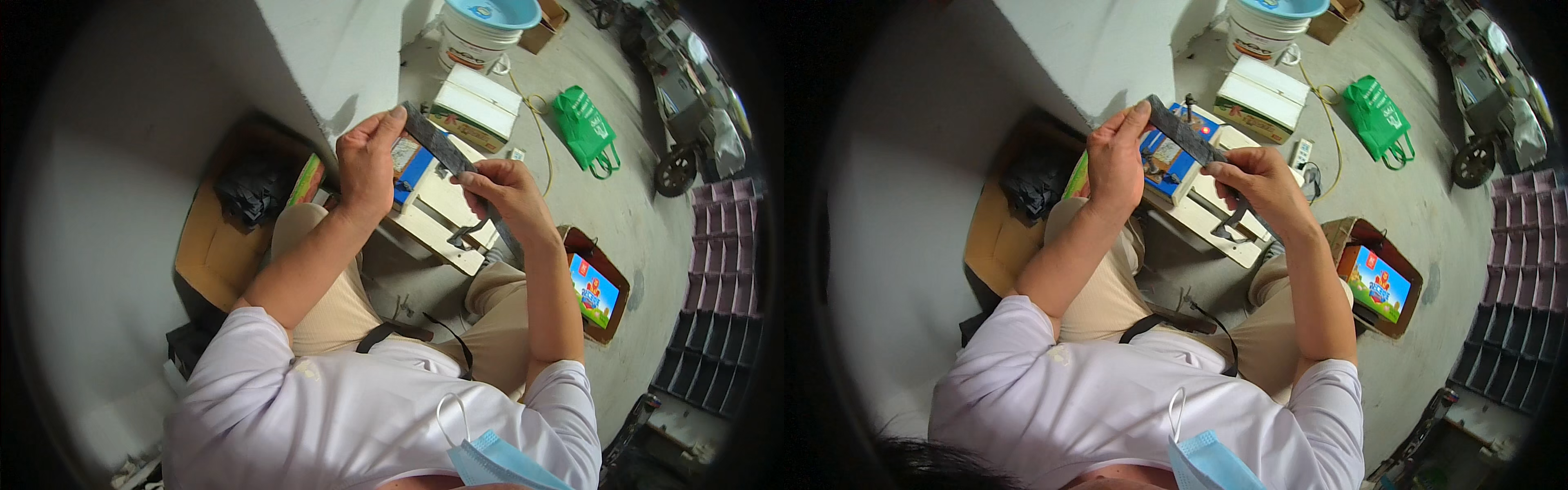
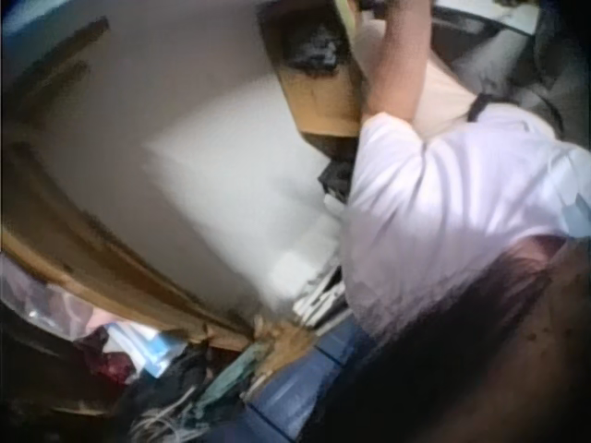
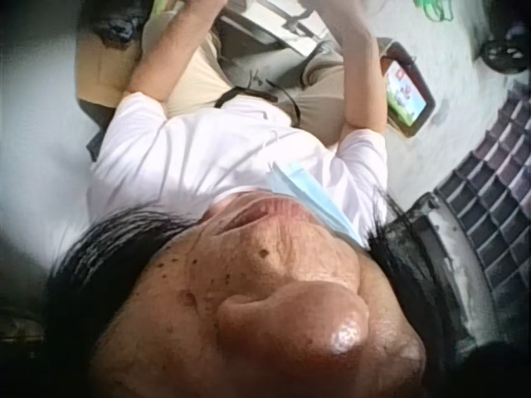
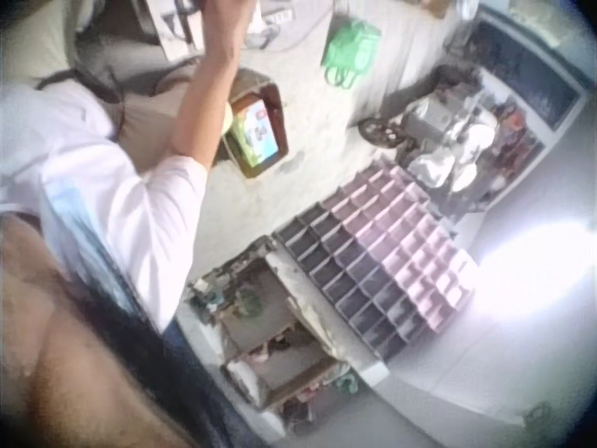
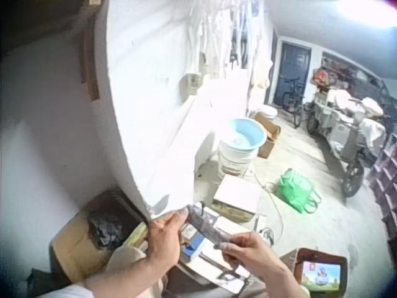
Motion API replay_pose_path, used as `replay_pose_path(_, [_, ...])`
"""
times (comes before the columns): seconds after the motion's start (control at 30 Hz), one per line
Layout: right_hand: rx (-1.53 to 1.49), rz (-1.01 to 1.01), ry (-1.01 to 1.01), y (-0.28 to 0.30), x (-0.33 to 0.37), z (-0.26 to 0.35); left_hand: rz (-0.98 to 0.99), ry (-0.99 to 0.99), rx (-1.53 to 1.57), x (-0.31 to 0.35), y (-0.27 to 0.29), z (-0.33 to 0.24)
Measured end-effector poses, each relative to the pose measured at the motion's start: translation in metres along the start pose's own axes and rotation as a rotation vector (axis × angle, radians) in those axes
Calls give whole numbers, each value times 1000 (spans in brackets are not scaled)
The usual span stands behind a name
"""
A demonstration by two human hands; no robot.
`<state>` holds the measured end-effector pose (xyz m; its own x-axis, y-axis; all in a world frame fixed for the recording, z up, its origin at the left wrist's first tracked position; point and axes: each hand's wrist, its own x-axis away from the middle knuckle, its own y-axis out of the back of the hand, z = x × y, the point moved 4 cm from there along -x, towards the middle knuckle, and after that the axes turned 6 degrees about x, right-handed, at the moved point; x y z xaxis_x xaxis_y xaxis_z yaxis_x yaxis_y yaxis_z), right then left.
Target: The person assembles grey plastic parts together, inserting small components and using a measuring tool to check dimensions.
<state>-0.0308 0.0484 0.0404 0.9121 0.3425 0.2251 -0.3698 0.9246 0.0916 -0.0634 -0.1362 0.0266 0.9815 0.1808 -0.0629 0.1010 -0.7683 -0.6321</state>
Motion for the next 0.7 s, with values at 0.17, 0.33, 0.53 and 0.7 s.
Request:
replay_pose_path(0.17, [-2, -21, -37, 11, -17, -11, -241, 34, 88, -42, 49, 14])
replay_pose_path(0.33, [59, -60, -88, 10, -36, -21, -452, 81, 89, -56, 82, 45])
replay_pose_path(0.53, [84, -76, -162, 7, -48, -31, -545, 185, 113, -68, 108, 62])
replay_pose_path(0.7, [79, -50, -146, -2, -58, -34, -613, 164, 127, -71, 110, 62])
